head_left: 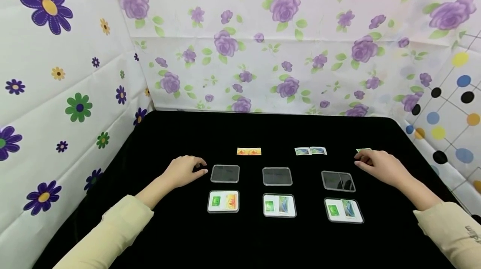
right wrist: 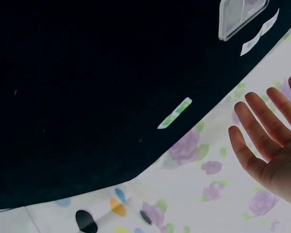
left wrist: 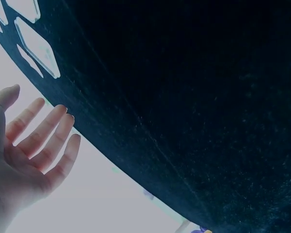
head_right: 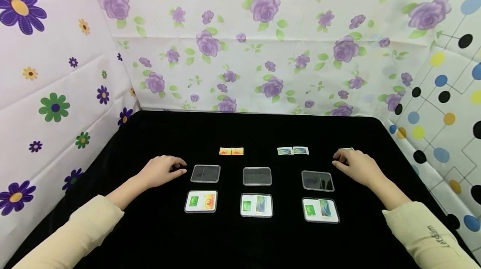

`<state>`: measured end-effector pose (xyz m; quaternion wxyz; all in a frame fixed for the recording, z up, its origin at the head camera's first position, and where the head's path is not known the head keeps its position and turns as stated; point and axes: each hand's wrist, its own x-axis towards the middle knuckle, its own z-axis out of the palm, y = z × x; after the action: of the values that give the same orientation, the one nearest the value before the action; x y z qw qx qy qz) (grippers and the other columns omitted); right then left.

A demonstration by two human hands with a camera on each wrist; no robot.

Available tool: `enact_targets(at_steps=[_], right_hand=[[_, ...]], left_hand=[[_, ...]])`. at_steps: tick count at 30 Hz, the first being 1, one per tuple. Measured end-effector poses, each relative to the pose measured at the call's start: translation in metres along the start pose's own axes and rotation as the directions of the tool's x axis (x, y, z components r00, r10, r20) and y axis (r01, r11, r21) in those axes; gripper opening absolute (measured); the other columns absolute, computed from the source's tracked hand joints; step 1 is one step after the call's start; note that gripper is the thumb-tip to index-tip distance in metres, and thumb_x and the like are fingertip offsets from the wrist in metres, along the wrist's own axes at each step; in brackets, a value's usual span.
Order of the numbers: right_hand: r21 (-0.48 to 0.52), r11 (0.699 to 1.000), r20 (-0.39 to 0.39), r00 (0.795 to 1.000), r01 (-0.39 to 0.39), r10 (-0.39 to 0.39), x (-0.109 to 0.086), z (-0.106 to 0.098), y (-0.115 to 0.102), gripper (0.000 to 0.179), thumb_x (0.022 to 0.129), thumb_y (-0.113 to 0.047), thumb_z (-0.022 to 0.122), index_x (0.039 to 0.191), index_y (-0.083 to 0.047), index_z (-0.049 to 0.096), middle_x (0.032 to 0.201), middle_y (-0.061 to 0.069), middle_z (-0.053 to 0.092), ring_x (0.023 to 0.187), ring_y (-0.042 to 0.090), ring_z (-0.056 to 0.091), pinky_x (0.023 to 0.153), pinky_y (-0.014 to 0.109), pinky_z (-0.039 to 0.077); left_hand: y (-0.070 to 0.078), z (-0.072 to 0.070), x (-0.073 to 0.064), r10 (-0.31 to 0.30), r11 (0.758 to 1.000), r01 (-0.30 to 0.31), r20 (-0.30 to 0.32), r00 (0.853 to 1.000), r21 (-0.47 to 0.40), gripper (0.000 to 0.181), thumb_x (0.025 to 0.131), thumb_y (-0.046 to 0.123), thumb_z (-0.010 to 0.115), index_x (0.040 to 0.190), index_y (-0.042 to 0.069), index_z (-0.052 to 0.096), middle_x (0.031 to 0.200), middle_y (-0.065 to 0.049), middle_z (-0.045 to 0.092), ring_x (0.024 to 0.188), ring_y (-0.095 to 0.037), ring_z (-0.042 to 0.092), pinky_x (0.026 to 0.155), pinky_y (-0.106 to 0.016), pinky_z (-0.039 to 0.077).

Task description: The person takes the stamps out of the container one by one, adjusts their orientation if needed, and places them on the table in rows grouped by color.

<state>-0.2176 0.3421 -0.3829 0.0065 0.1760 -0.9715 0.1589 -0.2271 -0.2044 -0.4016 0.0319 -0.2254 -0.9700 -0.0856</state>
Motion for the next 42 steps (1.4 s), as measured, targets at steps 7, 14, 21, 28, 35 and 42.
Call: enact_targets(at_steps=[7,14,21,28,35,42], right_hand=[[-0.023,0.996,-0.042,0.995,0.086,-0.087,-0.001,0.005,-0.021,0.022,0.090,-0.018,0.063,0.105,-0.003,0.066,0.086,0.001,0.067,0.072,0.010,0.061,0.059,0.025,0.048],[-0.049,0.982,-0.069,0.980,0.184,-0.187,-0.004,0.015,-0.037,0.022,0.086,-0.014,0.067,0.105,-0.003,0.066,0.092,0.005,0.068,0.076,0.016,0.063,0.062,0.027,0.049],[-0.047,0.966,-0.135,0.956,0.255,-0.259,-0.009,0.025,-0.048,0.023,0.084,-0.010,0.068,0.105,-0.003,0.066,0.097,0.010,0.069,0.082,0.024,0.064,0.066,0.031,0.051],[-0.070,0.946,-0.206,0.923,0.317,-0.325,-0.012,0.034,-0.057,0.025,0.080,-0.008,0.071,0.104,-0.001,0.065,0.097,0.010,0.069,0.083,0.025,0.065,0.067,0.031,0.053],[-0.087,0.943,-0.219,0.917,0.321,-0.332,-0.011,0.042,-0.071,0.028,0.078,-0.008,0.073,0.104,-0.002,0.066,0.098,0.009,0.069,0.084,0.025,0.066,0.070,0.035,0.054],[-0.085,0.938,-0.227,0.910,0.335,-0.346,-0.009,0.047,-0.094,0.027,0.079,-0.010,0.073,0.105,-0.005,0.067,0.100,0.007,0.070,0.086,0.023,0.066,0.073,0.037,0.054]], left_hand=[[0.012,0.012,-0.013,0.036,0.999,-0.038,0.036,0.999,0.034,0.032,0.088,0.034,0.064,0.110,0.011,0.068,0.106,-0.009,0.069,0.094,-0.024,0.066,0.078,-0.041,0.053],[0.018,0.019,-0.024,0.053,0.998,-0.055,0.072,0.996,0.032,0.040,0.087,0.039,0.064,0.118,0.013,0.064,0.120,-0.011,0.063,0.107,-0.028,0.061,0.086,-0.045,0.051],[0.020,0.023,-0.034,0.106,0.994,-0.105,0.113,0.988,-0.017,0.052,0.083,0.046,0.067,0.124,0.015,0.061,0.123,-0.010,0.060,0.109,-0.027,0.059,0.087,-0.044,0.050],[0.024,0.031,-0.046,0.178,0.983,-0.180,0.055,0.982,0.028,0.071,0.075,0.054,0.070,0.132,0.016,0.053,0.126,-0.011,0.058,0.109,-0.028,0.058,0.085,-0.043,0.051],[0.030,0.035,-0.051,0.149,0.989,-0.149,0.028,0.988,0.004,0.081,0.067,0.059,0.074,0.133,0.018,0.051,0.127,-0.009,0.058,0.111,-0.028,0.058,0.084,-0.046,0.050],[0.034,0.040,-0.055,0.085,0.992,-0.084,0.010,0.996,-0.089,0.085,0.064,0.055,0.078,0.134,0.015,0.051,0.125,-0.009,0.060,0.113,-0.030,0.057,0.088,-0.052,0.047]])
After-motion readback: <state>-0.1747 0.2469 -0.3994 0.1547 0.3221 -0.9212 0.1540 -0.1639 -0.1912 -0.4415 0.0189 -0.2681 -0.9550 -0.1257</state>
